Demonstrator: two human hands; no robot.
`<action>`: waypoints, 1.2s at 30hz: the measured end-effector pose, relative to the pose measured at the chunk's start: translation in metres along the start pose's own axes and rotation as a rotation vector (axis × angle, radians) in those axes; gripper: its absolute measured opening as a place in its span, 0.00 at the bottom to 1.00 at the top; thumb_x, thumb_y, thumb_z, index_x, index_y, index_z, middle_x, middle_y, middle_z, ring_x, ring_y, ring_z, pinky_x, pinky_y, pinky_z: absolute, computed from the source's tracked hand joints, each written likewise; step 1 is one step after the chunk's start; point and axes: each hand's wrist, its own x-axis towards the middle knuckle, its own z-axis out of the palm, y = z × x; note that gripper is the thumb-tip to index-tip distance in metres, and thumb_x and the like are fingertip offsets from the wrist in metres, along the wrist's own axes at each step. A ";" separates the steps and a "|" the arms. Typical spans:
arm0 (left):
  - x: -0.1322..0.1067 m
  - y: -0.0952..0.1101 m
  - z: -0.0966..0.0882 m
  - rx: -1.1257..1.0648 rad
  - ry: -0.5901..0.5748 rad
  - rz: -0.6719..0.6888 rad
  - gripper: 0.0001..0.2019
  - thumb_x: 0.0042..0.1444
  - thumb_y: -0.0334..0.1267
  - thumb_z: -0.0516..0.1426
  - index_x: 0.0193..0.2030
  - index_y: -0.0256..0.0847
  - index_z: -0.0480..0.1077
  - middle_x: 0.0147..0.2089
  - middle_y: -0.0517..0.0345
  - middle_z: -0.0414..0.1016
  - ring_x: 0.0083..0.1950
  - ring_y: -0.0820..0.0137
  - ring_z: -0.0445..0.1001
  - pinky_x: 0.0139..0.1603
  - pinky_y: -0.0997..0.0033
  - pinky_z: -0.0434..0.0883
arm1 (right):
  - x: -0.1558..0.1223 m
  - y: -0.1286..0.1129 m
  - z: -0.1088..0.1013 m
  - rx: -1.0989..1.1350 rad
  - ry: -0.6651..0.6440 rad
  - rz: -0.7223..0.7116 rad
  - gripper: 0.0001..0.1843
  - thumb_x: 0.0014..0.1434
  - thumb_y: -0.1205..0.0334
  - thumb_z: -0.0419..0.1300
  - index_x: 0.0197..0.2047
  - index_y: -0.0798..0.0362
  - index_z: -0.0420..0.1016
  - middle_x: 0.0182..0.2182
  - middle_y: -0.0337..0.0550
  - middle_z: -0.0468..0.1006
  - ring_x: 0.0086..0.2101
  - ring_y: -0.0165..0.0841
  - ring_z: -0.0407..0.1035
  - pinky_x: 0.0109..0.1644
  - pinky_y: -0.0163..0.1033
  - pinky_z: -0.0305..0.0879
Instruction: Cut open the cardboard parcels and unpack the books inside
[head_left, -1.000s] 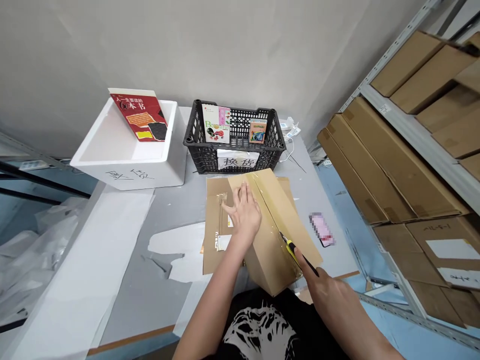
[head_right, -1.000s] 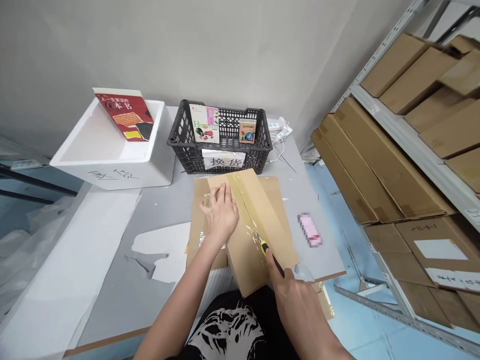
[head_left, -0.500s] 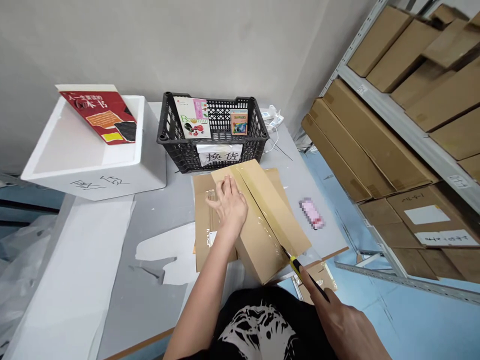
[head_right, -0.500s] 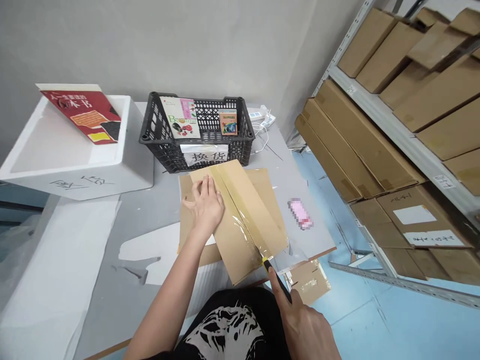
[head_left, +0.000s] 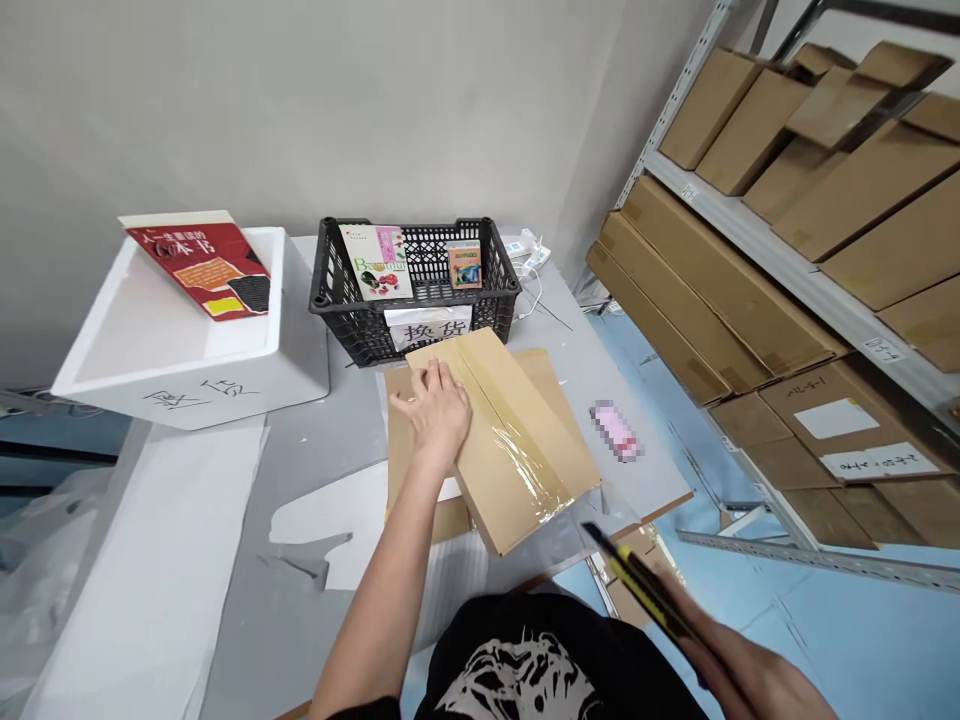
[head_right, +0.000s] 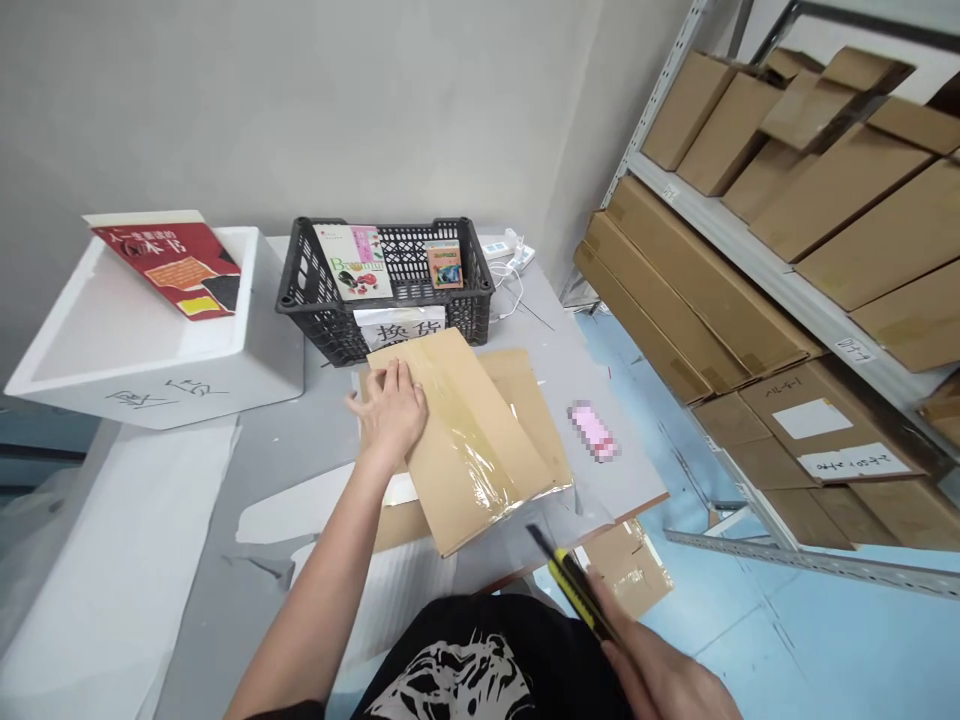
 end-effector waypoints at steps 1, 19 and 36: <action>0.007 -0.002 -0.002 0.015 0.004 0.031 0.25 0.62 0.37 0.38 0.63 0.34 0.59 0.66 0.41 0.60 0.63 0.53 0.56 0.59 0.38 0.53 | 0.008 0.005 0.000 0.160 0.027 0.072 0.22 0.66 0.54 0.44 0.61 0.43 0.61 0.22 0.37 0.73 0.18 0.31 0.68 0.26 0.34 0.67; -0.001 -0.075 -0.069 0.015 -0.275 -0.323 0.30 0.58 0.59 0.38 0.46 0.36 0.68 0.47 0.39 0.76 0.48 0.49 0.74 0.40 0.58 0.67 | 0.146 -0.034 0.019 1.006 0.211 0.270 0.31 0.51 0.34 0.55 0.49 0.47 0.71 0.51 0.42 0.74 0.52 0.38 0.66 0.52 0.38 0.65; -0.117 -0.043 -0.077 0.403 -0.058 -0.275 0.29 0.60 0.55 0.42 0.47 0.29 0.67 0.47 0.35 0.71 0.49 0.51 0.71 0.46 0.55 0.68 | 0.329 -0.098 0.031 0.884 -0.299 -0.416 0.17 0.57 0.46 0.53 0.37 0.51 0.67 0.32 0.36 0.70 0.32 0.30 0.63 0.37 0.35 0.58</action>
